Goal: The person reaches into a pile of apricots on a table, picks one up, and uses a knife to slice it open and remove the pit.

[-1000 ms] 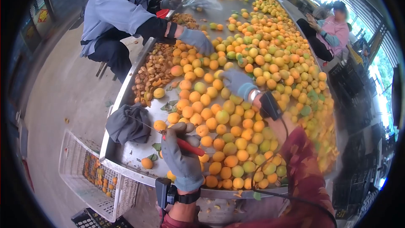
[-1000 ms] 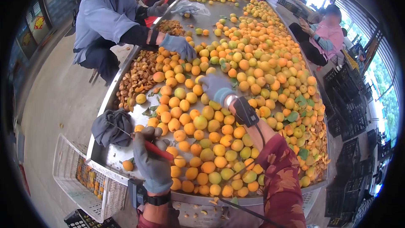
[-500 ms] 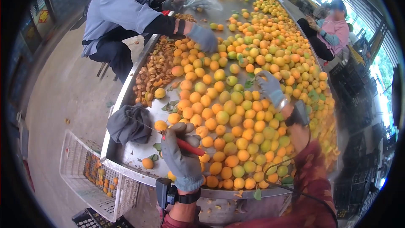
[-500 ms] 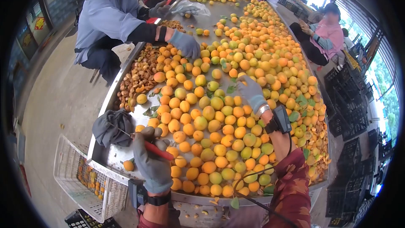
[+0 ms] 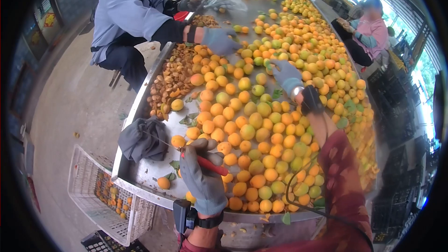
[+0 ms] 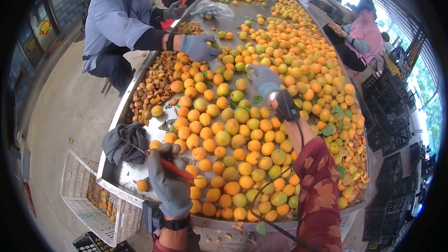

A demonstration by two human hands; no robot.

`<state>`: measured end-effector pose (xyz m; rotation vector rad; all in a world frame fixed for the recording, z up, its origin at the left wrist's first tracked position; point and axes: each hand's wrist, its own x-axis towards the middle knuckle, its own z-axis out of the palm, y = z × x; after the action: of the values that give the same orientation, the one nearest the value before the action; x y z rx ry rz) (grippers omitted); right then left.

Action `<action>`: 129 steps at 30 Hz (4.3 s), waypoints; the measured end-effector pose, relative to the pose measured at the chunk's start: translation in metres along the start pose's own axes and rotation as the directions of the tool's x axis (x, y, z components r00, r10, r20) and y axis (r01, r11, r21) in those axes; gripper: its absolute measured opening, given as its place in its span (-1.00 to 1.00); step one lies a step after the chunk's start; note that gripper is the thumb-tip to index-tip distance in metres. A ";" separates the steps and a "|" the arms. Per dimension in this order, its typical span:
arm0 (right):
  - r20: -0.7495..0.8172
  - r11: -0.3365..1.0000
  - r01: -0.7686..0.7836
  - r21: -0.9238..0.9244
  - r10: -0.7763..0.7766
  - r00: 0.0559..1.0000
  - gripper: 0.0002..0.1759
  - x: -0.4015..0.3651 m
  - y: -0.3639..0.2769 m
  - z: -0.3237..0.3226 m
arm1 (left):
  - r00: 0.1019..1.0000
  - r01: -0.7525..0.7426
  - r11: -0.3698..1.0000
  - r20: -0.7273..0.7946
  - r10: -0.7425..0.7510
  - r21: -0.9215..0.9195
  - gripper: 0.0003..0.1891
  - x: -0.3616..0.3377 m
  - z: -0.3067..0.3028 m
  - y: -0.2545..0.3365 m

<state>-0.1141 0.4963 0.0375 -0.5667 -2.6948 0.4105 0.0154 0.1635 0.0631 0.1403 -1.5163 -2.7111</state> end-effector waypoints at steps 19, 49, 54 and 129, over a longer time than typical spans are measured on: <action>0.215 0.990 -0.075 -0.122 0.100 0.972 -0.69 0.017 0.035 -0.024 | 1.000 0.017 1.000 -0.026 -0.017 0.014 -0.59 -0.002 0.006 0.003; 0.081 0.988 0.122 0.095 -0.130 0.988 -0.52 0.031 0.013 0.040 | 1.000 0.010 0.998 0.005 -0.010 0.061 -0.58 -0.003 -0.002 0.001; -0.112 0.950 0.104 0.296 -0.073 0.991 -0.42 -0.043 0.042 -0.037 | 1.000 0.000 0.993 -0.025 0.003 0.115 -0.59 0.001 -0.008 0.004; 0.284 0.940 0.340 0.019 -0.331 0.900 -0.30 -0.180 0.061 -0.080 | 1.000 -0.019 1.000 -0.014 0.020 0.022 -0.61 -0.006 0.023 -0.019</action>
<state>0.0918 0.4881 0.0372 -0.0395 -2.9997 0.3780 0.0195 0.1934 0.0597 0.1441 -1.5356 -2.6737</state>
